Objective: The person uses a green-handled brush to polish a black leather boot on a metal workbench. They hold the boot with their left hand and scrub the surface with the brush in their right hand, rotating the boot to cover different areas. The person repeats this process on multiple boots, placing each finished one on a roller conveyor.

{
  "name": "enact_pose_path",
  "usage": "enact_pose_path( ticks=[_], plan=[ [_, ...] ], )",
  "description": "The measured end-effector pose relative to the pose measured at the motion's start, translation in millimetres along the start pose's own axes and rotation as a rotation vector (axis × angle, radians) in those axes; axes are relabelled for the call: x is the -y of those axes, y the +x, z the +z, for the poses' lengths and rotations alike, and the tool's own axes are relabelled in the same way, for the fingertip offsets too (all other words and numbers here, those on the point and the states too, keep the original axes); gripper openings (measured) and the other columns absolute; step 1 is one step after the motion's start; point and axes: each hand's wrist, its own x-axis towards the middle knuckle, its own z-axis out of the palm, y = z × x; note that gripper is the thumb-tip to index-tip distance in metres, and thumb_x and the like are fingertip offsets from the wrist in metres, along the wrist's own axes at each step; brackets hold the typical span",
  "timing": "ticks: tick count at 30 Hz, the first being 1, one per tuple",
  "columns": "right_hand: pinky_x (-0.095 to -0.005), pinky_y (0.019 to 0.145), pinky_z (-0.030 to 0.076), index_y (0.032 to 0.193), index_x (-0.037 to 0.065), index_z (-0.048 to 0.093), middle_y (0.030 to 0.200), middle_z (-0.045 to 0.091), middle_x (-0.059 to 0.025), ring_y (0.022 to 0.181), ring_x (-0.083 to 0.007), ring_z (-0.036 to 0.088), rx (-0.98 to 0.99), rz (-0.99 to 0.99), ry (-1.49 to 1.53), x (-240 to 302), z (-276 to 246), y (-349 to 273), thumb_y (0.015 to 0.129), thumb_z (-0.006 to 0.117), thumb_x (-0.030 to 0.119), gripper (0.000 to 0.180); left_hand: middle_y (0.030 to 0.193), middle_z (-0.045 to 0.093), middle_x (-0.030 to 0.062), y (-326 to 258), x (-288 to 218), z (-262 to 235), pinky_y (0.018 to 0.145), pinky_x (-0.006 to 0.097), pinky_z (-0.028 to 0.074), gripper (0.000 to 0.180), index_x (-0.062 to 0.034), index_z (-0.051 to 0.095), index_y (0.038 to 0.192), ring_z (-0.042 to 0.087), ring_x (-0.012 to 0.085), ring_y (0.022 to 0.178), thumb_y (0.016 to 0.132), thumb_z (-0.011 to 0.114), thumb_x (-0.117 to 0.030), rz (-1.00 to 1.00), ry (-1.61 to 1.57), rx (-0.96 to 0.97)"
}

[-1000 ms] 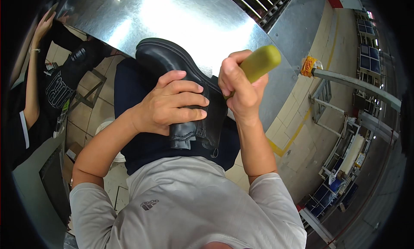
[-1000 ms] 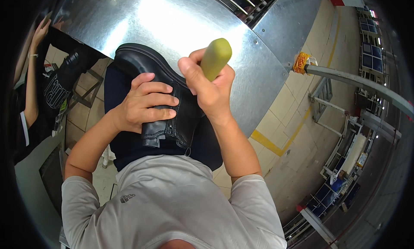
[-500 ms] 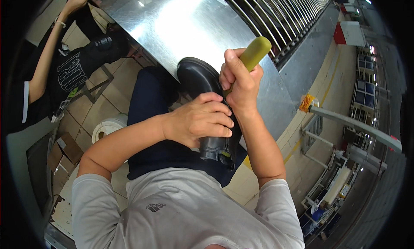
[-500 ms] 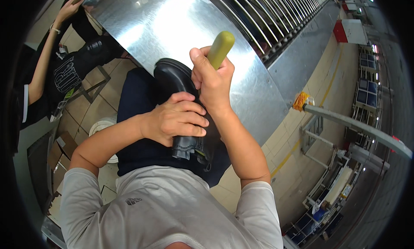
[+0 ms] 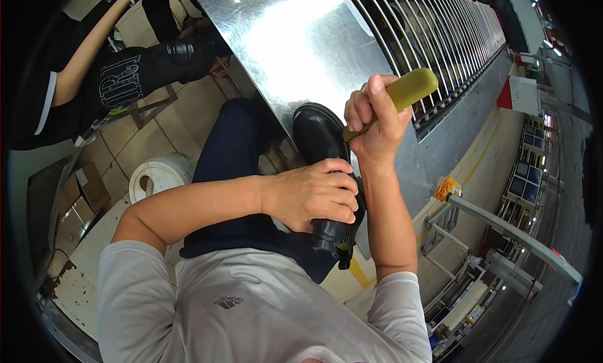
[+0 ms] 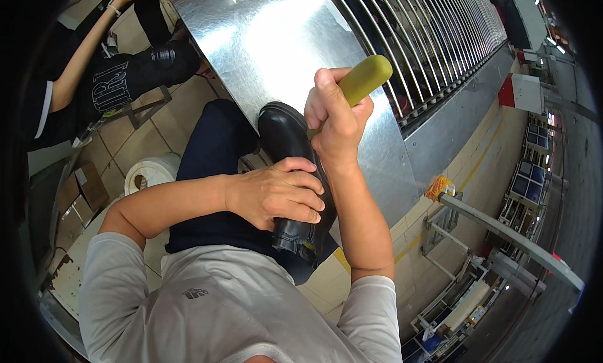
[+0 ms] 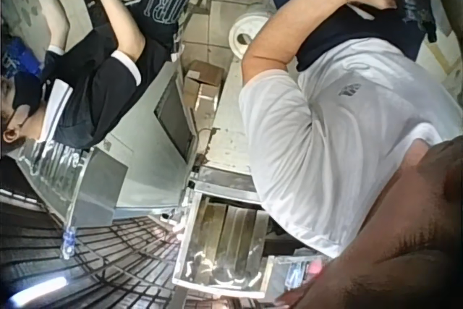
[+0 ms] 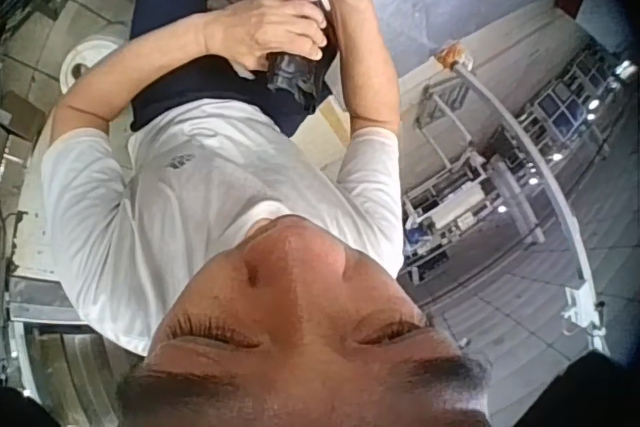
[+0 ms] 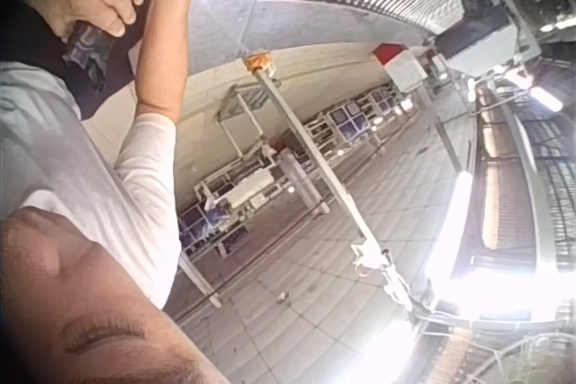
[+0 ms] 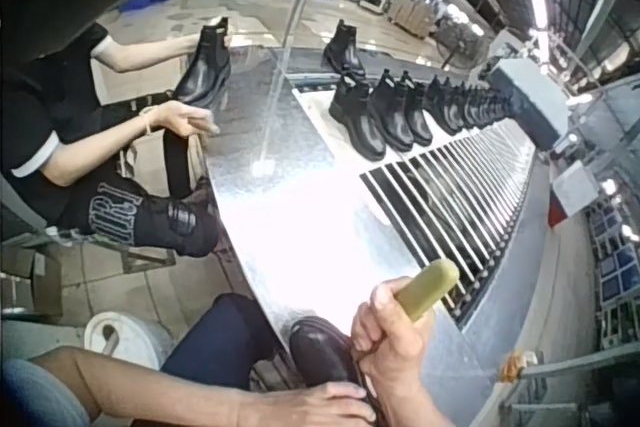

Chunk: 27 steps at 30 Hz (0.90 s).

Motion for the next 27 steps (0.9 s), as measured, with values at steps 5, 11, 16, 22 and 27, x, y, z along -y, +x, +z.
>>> enact_pose_path(
  ticks=[5, 11, 16, 22, 27],
  plan=[
    [-0.0260, 0.039, 0.028, 0.087, 0.002, 0.058, 0.056, 0.041, 0.0014, 0.042, -0.0084, 0.036, 0.050, 0.020, 0.005, -2, 19, 16, 0.095, 0.073, 0.019, 0.024, 0.116, 0.067, 0.0022, 3, 1, -4, 0.116, 0.051, 0.033, 0.049, -0.0120, 0.073, 0.114, 0.058, 0.0239, 0.119, 0.066, 0.084, -0.014, 0.013, -0.020, -0.014],
    [-0.0259, 0.039, 0.027, 0.087, 0.002, 0.058, 0.056, 0.042, 0.0017, 0.042, -0.0082, 0.036, 0.117, 0.030, -0.020, -9, 30, 26, 0.094, 0.074, 0.019, 0.025, 0.111, 0.065, 0.0020, 5, 1, -5, 0.115, 0.051, 0.033, 0.043, -0.0113, 0.071, 0.110, 0.057, 0.0243, 0.117, 0.069, 0.082, -0.015, 0.026, -0.052, -0.061],
    [-0.0265, 0.040, 0.028, 0.088, 0.004, 0.056, 0.056, 0.040, 0.0001, 0.041, -0.0100, 0.035, 0.171, 0.079, -0.077, -18, 47, 38, 0.097, 0.070, 0.019, 0.022, 0.110, 0.065, 0.0010, 5, 2, -6, 0.114, 0.051, 0.033, 0.039, -0.0111, 0.070, 0.106, 0.057, 0.0241, 0.116, 0.069, 0.082, -0.015, 0.039, -0.068, -0.089],
    [-0.0293, 0.042, 0.033, 0.088, 0.006, 0.056, 0.056, 0.039, 0.0009, 0.042, -0.0126, 0.037, 0.242, 0.104, -0.065, -18, 50, 41, 0.101, 0.062, 0.024, 0.023, 0.110, 0.064, 0.0021, 3, 0, -1, 0.114, 0.050, 0.034, 0.048, -0.0106, 0.070, 0.109, 0.057, 0.0246, 0.117, 0.064, 0.083, -0.013, 0.049, -0.039, -0.063],
    [-0.0289, 0.042, 0.038, 0.090, 0.004, 0.059, 0.057, 0.042, -0.0006, 0.044, -0.0135, 0.044, 0.075, -0.114, 0.000, 48, 0, 44, 0.103, 0.062, 0.026, 0.025, 0.115, 0.065, 0.0028, 5, 0, -5, 0.116, 0.050, 0.033, 0.055, -0.0115, 0.070, 0.112, 0.057, 0.0250, 0.119, 0.059, 0.085, -0.014, 0.040, 0.002, -0.050]
  ],
)
